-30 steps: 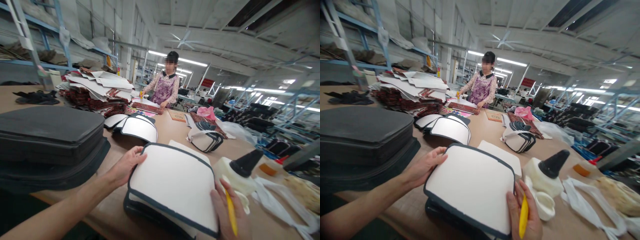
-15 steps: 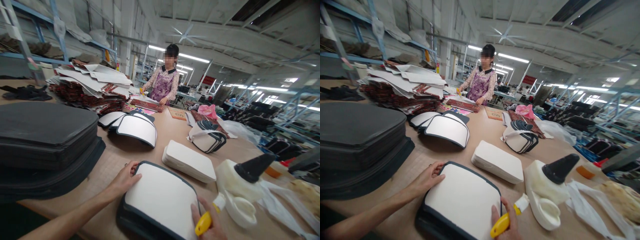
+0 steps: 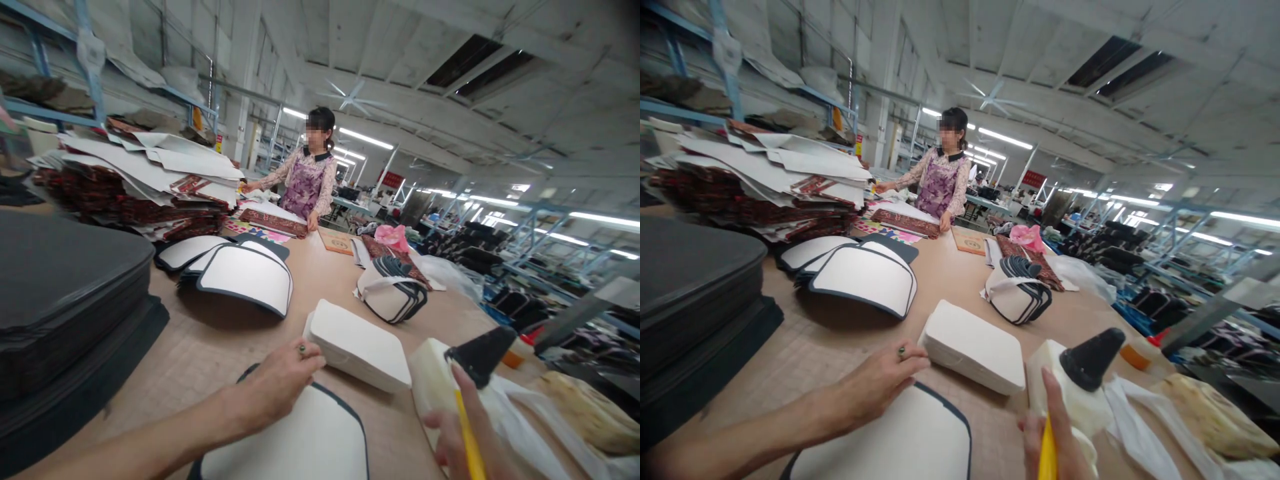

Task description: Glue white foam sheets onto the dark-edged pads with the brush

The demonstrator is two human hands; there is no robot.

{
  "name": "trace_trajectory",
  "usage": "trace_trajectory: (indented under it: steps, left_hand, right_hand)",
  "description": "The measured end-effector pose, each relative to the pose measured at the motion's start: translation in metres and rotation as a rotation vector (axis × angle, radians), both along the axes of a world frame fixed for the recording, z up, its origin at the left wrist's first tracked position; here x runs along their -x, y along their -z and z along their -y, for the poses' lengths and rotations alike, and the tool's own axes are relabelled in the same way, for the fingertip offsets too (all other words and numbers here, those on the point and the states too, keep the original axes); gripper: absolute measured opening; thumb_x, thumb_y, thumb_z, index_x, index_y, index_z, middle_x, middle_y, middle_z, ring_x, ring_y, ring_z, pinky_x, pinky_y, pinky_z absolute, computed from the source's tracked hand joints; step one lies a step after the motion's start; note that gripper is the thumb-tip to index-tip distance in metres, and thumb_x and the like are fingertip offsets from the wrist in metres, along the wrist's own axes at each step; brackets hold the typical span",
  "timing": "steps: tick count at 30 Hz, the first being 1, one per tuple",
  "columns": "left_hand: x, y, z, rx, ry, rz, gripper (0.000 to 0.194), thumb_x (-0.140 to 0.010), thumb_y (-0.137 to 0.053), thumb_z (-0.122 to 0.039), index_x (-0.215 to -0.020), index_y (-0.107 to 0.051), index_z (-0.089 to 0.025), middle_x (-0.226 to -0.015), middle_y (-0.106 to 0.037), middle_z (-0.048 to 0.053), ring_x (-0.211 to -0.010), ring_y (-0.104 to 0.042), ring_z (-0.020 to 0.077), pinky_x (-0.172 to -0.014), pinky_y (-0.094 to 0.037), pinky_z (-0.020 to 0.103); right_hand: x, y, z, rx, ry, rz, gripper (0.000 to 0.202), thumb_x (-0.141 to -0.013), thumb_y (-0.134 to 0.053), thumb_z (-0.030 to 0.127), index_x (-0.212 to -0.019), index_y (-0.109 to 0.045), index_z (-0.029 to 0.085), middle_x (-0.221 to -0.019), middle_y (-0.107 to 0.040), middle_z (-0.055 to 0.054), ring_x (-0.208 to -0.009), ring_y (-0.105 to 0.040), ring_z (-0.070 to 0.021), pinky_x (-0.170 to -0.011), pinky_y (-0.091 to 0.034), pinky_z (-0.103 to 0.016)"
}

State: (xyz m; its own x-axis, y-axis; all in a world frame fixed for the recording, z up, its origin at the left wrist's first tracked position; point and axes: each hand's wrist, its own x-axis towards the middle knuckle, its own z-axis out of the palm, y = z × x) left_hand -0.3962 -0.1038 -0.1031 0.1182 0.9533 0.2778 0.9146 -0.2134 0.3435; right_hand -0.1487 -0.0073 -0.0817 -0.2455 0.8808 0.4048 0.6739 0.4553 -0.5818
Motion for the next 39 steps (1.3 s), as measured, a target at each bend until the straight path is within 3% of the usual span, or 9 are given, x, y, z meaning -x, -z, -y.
trace_trajectory:
  steps: [3,7,13,23,27,32,34,36,39]
  left_hand:
    - [0.003,0.002,-0.052,0.032,0.015,-0.156,0.029,-0.077,-0.047,-0.003,-0.103,-0.052,-0.012,-0.111,-0.054,0.013,-0.106,-0.046,0.0256,-0.091,-0.041,0.036]
    - [0.012,0.021,-0.087,0.067,-0.022,-0.183,0.024,-0.076,-0.044,0.001,-0.096,-0.055,-0.007,-0.099,-0.058,0.019,-0.099,-0.049,0.0293,-0.087,-0.043,0.041]
    - [0.022,0.021,-0.088,0.121,0.017,-0.181,0.025,-0.078,-0.045,-0.001,-0.099,-0.055,-0.010,-0.102,-0.057,0.015,-0.101,-0.048,0.0266,-0.090,-0.041,0.038]
    - [0.025,0.018,-0.094,0.177,-0.005,-0.178,0.025,-0.078,-0.044,-0.002,-0.095,-0.056,-0.016,-0.100,-0.056,0.012,-0.095,-0.052,0.0235,-0.078,-0.046,0.032]
    - [0.026,0.018,-0.095,0.177,0.005,-0.186,0.025,-0.077,-0.044,-0.002,-0.095,-0.056,-0.015,-0.101,-0.056,0.012,-0.096,-0.052,0.0249,-0.077,-0.046,0.032]
    - [0.030,0.021,-0.095,0.186,0.001,-0.166,0.028,-0.077,-0.043,-0.001,-0.096,-0.057,-0.016,-0.104,-0.055,0.013,-0.102,-0.051,0.0265,-0.080,-0.046,0.034]
    - [0.033,0.026,-0.096,0.150,0.004,-0.127,0.026,-0.076,-0.045,-0.002,-0.094,-0.057,-0.017,-0.104,-0.056,0.012,-0.101,-0.051,0.0263,-0.079,-0.046,0.033]
    - [0.037,0.030,-0.097,0.113,-0.016,-0.083,0.023,-0.077,-0.045,-0.003,-0.090,-0.057,-0.018,-0.100,-0.056,0.009,-0.092,-0.054,0.0233,-0.076,-0.046,0.032]
    - [0.039,0.030,-0.096,0.096,-0.058,-0.060,0.019,-0.079,-0.043,-0.004,-0.086,-0.054,-0.017,-0.096,-0.055,0.007,-0.081,-0.053,0.0180,-0.074,-0.045,0.028]
  right_hand:
    - [0.022,-0.032,-0.027,0.033,-0.029,-0.023,0.058,-0.088,-0.030,0.054,-0.138,-0.032,0.026,-0.058,-0.053,0.002,-0.044,-0.048,-0.0158,-0.047,-0.039,-0.028]
    - [0.054,-0.042,-0.074,0.152,-0.151,-0.075,0.065,-0.085,-0.032,0.060,-0.134,-0.038,0.018,-0.051,-0.043,0.005,-0.048,-0.046,-0.0151,-0.050,-0.036,-0.027]
    - [0.092,-0.026,-0.131,0.321,-0.381,-0.276,0.060,-0.078,-0.041,0.064,-0.102,-0.057,0.012,-0.054,-0.045,0.004,-0.046,-0.041,-0.0122,-0.045,-0.032,-0.025]
    - [0.166,0.011,-0.162,0.351,-0.581,-0.201,0.034,-0.072,-0.053,0.051,-0.066,-0.051,0.018,-0.048,-0.040,0.006,-0.045,-0.036,-0.0091,-0.043,-0.029,-0.022]
    - [0.143,0.013,-0.175,0.320,-0.532,-0.092,0.027,-0.070,-0.054,0.043,-0.062,-0.053,0.018,-0.049,-0.044,0.005,-0.047,-0.039,-0.0096,-0.046,-0.029,-0.022]
    - [0.053,-0.004,-0.192,0.226,-0.252,0.030,0.031,-0.063,-0.056,0.041,-0.045,-0.048,0.018,-0.042,-0.041,0.003,-0.042,-0.036,-0.0105,-0.045,-0.024,-0.025]
    - [0.034,-0.013,-0.189,0.197,-0.193,0.051,0.034,-0.064,-0.055,0.043,-0.043,-0.046,0.018,-0.041,-0.041,0.002,-0.042,-0.036,-0.0110,-0.046,-0.024,-0.026]
    - [0.041,-0.019,-0.180,0.197,-0.222,0.044,0.034,-0.067,-0.052,0.046,-0.049,-0.049,0.018,-0.045,-0.042,0.002,-0.046,-0.038,-0.0117,-0.047,-0.026,-0.026]
    - [0.092,-0.019,-0.155,0.260,-0.400,0.005,0.033,-0.072,-0.046,0.049,-0.064,-0.052,0.018,-0.052,-0.040,0.004,-0.049,-0.038,-0.0109,-0.048,-0.029,-0.024]
